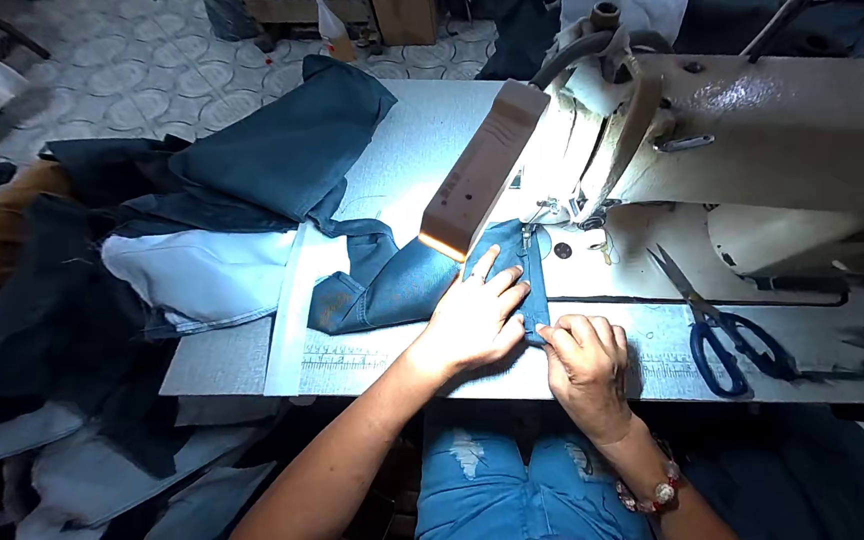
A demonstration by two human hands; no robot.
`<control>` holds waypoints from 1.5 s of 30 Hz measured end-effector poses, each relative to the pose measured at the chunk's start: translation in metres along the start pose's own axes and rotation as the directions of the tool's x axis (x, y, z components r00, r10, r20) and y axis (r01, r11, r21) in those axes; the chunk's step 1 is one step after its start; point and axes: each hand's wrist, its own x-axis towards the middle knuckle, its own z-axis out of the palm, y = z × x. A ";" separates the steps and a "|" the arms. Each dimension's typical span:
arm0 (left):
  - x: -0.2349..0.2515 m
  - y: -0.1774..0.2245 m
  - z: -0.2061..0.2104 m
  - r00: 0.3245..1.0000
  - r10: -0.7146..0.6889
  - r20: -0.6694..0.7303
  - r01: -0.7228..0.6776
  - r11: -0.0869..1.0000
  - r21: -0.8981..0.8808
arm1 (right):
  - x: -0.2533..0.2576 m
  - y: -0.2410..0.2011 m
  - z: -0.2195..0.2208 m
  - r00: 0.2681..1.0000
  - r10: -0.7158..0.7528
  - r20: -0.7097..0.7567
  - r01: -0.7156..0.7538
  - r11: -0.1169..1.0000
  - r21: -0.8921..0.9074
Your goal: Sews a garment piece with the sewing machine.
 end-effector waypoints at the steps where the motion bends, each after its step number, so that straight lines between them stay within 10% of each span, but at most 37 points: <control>1: -0.003 0.002 0.000 1.000 0.007 0.002 -0.007 1.000 -0.009 | 0.000 0.000 -0.001 1.000 0.015 0.004 -0.015 1.000 0.008; 5: -0.009 0.012 0.004 0.998 -0.064 -0.008 0.063 0.997 -0.054 | 0.009 -0.006 -0.003 0.995 0.097 -0.007 -0.096 0.990 0.105; 10: 0.018 0.001 0.019 0.887 0.169 -0.430 -0.099 0.978 0.182 | 0.016 -0.012 -0.001 0.993 0.106 -0.059 -0.098 0.988 0.118; 13: 0.012 -0.002 0.011 0.935 0.235 -0.267 -0.188 0.964 0.189 | 0.009 -0.008 -0.001 0.998 0.068 0.004 -0.068 0.995 0.067; 18: -0.003 0.013 -0.015 0.989 -0.034 0.145 0.044 0.997 -0.066 | 0.001 -0.002 -0.001 0.996 0.043 0.075 -0.043 0.999 0.005; 23: 0.005 0.017 0.013 0.997 -0.054 -0.054 0.052 0.998 -0.043 | -0.001 -0.001 -0.002 0.998 0.043 0.055 -0.041 0.999 -0.030; 45: -0.006 0.013 0.003 0.985 -0.145 0.092 0.158 0.976 -0.152 | 0.020 0.005 0.005 0.989 -0.025 0.146 0.026 1.000 -0.005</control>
